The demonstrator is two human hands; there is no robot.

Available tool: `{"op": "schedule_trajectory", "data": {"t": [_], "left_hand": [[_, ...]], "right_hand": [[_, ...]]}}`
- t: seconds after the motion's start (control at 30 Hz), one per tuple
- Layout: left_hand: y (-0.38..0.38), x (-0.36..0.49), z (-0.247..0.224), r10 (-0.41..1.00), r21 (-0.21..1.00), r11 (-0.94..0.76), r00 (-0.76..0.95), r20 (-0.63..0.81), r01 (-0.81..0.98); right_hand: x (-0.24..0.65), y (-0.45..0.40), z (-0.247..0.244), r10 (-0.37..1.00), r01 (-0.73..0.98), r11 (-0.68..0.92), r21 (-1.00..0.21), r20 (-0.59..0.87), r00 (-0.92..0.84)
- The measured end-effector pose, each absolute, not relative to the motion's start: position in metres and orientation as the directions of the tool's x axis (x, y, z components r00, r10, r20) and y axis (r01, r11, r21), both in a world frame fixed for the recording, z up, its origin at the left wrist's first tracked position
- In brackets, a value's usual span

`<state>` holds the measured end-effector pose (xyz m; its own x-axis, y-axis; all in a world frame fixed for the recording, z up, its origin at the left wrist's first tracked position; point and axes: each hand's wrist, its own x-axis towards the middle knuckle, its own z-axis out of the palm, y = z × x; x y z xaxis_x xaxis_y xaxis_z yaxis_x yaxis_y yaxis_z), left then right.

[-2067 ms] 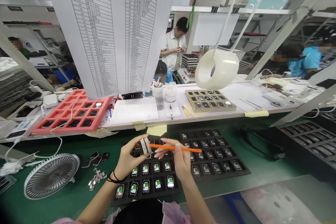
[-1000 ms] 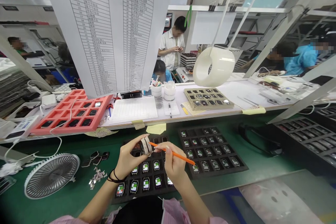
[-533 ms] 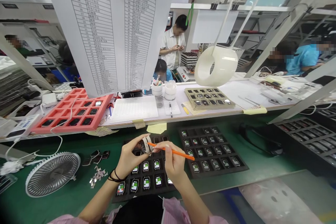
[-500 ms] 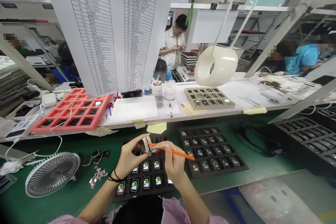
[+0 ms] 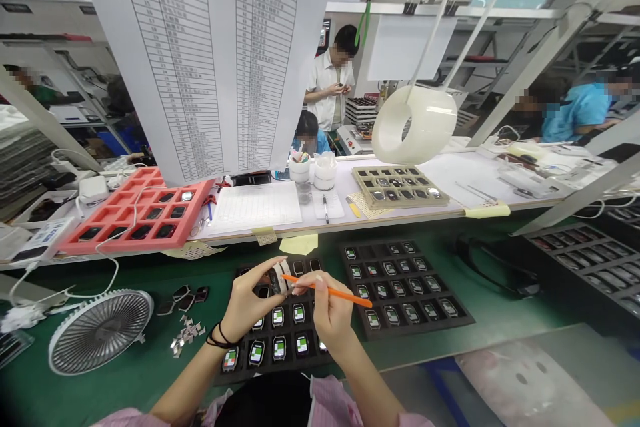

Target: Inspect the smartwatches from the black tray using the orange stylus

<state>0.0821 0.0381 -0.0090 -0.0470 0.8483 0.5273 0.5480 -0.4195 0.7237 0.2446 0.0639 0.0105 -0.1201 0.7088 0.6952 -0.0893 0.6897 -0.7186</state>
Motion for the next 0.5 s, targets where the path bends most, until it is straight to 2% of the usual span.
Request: {"op": "schedule_trajectory", "data": {"t": [0.5], "left_hand": [[0.0403,0.0848,-0.0113,0.855,0.735,-0.418,-0.041,0.517,0.534]], "right_hand": [[0.2463,0.0649,0.0073,0.733,-0.091,0.669,-0.737,0.675,-0.082]]}}
